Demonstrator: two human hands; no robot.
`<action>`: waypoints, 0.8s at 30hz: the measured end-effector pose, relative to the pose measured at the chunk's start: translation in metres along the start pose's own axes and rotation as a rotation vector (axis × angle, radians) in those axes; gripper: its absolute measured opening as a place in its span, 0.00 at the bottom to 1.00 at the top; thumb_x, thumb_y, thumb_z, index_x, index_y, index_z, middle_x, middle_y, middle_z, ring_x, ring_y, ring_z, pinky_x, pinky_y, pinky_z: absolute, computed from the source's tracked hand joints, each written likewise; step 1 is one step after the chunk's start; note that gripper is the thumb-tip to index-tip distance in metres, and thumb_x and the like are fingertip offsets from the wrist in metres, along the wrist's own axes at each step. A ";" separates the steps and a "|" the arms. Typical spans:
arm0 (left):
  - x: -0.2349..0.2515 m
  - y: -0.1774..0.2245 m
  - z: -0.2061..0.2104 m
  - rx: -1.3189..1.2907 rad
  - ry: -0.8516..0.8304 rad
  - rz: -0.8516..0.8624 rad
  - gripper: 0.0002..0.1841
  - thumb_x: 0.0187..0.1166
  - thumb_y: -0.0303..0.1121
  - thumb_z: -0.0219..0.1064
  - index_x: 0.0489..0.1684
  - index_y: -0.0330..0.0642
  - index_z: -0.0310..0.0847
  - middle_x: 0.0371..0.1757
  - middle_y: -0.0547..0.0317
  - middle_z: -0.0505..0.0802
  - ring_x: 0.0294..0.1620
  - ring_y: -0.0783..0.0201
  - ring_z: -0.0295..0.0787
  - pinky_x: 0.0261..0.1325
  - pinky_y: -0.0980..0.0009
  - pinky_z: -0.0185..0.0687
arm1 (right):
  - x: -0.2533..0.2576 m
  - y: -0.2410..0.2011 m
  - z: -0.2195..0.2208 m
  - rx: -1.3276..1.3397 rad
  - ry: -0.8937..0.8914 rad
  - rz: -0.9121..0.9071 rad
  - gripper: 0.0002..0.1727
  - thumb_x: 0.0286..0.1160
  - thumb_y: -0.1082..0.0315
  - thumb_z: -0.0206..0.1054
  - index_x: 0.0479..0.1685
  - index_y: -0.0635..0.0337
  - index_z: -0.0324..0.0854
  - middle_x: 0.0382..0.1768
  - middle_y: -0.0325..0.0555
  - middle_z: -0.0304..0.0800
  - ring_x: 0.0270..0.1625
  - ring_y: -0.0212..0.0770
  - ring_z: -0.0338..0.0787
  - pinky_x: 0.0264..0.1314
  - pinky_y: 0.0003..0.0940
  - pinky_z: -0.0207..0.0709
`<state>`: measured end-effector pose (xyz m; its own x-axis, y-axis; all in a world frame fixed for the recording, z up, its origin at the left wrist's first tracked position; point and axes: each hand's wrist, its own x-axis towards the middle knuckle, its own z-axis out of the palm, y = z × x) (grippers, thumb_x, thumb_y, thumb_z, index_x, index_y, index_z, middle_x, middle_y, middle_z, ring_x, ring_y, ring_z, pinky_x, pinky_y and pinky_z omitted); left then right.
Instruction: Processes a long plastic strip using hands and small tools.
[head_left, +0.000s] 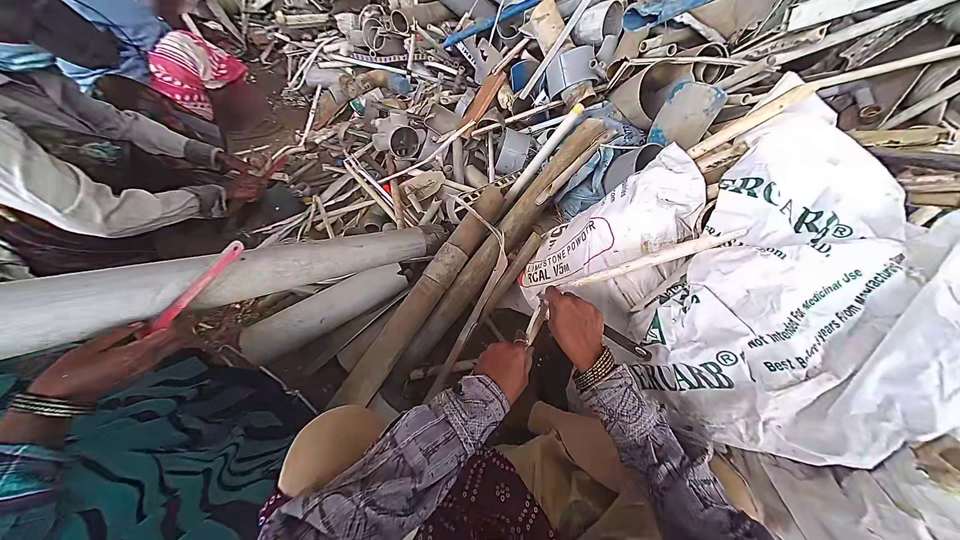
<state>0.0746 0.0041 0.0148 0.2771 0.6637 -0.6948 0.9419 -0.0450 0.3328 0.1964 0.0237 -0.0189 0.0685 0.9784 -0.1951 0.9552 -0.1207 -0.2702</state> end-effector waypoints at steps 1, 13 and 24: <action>-0.001 0.001 0.000 0.005 0.001 0.001 0.27 0.97 0.39 0.40 0.76 0.23 0.70 0.72 0.27 0.82 0.79 0.37 0.76 0.80 0.47 0.67 | 0.001 -0.001 0.000 -0.001 0.009 0.003 0.20 0.89 0.69 0.51 0.69 0.61 0.83 0.53 0.69 0.91 0.57 0.68 0.91 0.55 0.61 0.78; 0.018 -0.026 0.004 -0.754 0.089 0.035 0.25 0.97 0.43 0.42 0.53 0.26 0.75 0.25 0.54 0.85 0.19 0.67 0.81 0.30 0.73 0.80 | -0.005 0.017 -0.009 0.190 0.036 0.024 0.19 0.91 0.66 0.53 0.69 0.61 0.83 0.52 0.67 0.91 0.57 0.68 0.91 0.56 0.62 0.77; 0.021 -0.038 0.007 -1.334 -0.155 0.100 0.15 0.96 0.35 0.42 0.52 0.33 0.72 0.21 0.65 0.77 0.12 0.75 0.74 0.18 0.83 0.74 | -0.001 0.018 -0.006 0.188 0.065 0.018 0.20 0.91 0.66 0.53 0.72 0.61 0.82 0.54 0.68 0.91 0.58 0.68 0.91 0.57 0.63 0.77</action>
<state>0.0458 0.0143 -0.0166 0.4357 0.6055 -0.6660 0.0393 0.7264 0.6862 0.2151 0.0214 -0.0179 0.1095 0.9839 -0.1415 0.8836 -0.1616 -0.4394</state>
